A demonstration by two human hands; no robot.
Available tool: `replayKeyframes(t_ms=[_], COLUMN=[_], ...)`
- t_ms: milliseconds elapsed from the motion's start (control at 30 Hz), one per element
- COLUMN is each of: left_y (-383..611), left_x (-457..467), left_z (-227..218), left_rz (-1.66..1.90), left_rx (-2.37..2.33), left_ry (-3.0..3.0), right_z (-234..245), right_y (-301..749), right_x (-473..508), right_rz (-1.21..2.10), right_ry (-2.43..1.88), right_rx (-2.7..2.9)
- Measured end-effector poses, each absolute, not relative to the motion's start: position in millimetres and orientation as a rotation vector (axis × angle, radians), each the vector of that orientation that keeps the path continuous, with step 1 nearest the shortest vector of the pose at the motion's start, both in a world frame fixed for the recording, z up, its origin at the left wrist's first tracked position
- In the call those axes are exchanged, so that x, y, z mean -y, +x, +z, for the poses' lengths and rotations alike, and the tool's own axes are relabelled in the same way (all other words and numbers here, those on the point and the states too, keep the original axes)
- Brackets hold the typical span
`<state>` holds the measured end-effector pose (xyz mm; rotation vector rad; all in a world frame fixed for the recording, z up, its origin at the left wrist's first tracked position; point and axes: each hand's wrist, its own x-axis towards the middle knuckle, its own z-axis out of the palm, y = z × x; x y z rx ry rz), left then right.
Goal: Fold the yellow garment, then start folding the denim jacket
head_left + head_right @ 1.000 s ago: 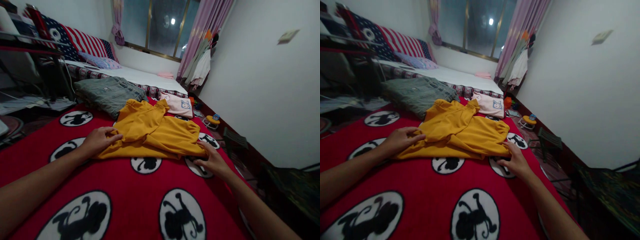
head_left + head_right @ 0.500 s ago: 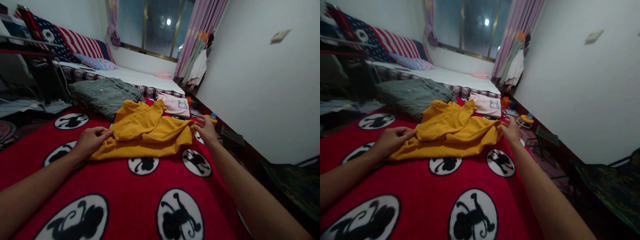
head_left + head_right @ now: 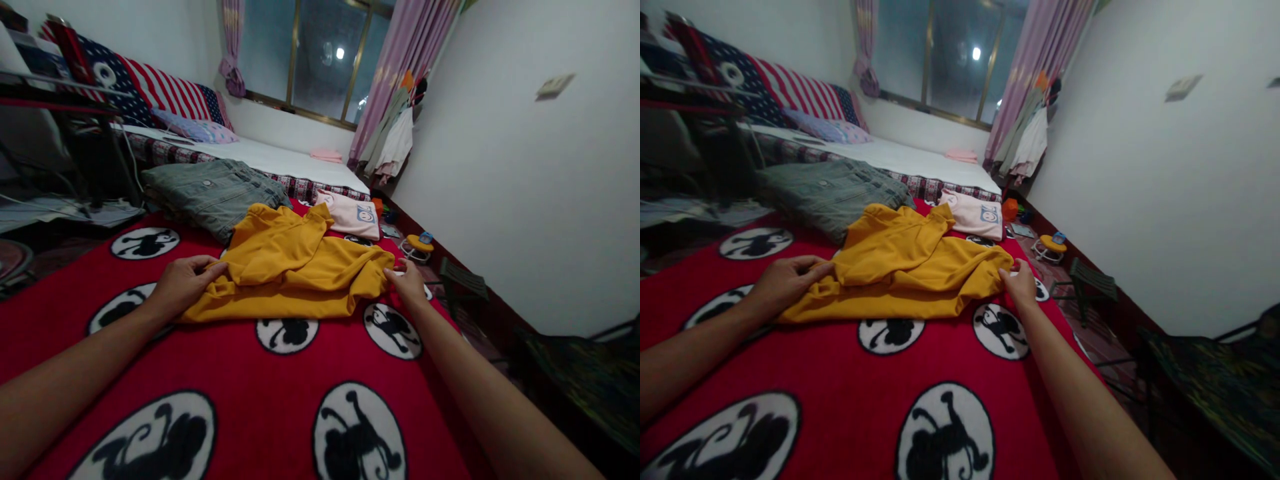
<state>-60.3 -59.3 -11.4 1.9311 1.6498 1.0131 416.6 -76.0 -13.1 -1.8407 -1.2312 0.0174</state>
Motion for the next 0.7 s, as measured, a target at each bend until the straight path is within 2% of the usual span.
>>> replayKeyframes(t_ms=[200,400,500,633,700], left_y=[-59.0,-68.0,-76.1,-88.5,-93.6], left_x=[69.6,73.8,78.8,91.4,99.3], left_z=[-4.8,5.5,17.7,34.3,41.2], left_rz=[1.15,1.388,1.478,1.277,1.051], left_rx=[-1.589,-1.61,-1.556,-1.453,-1.392], left_ry=[1.733,1.597,1.552,1.795,1.999], right_z=[12.5,52.3,53.1,33.5,25.8], right_y=[408.8,435.7,457.1,483.3,488.8], right_x=[84.4,133.0,170.0,205.0,212.6], right_rz=[0.487,0.504,0.583,0.783,0.738], right_ry=[-1.681,-1.253,-1.264,-1.466,-1.592], right_rx=[1.284,1.006,1.013,1.119,1.223])
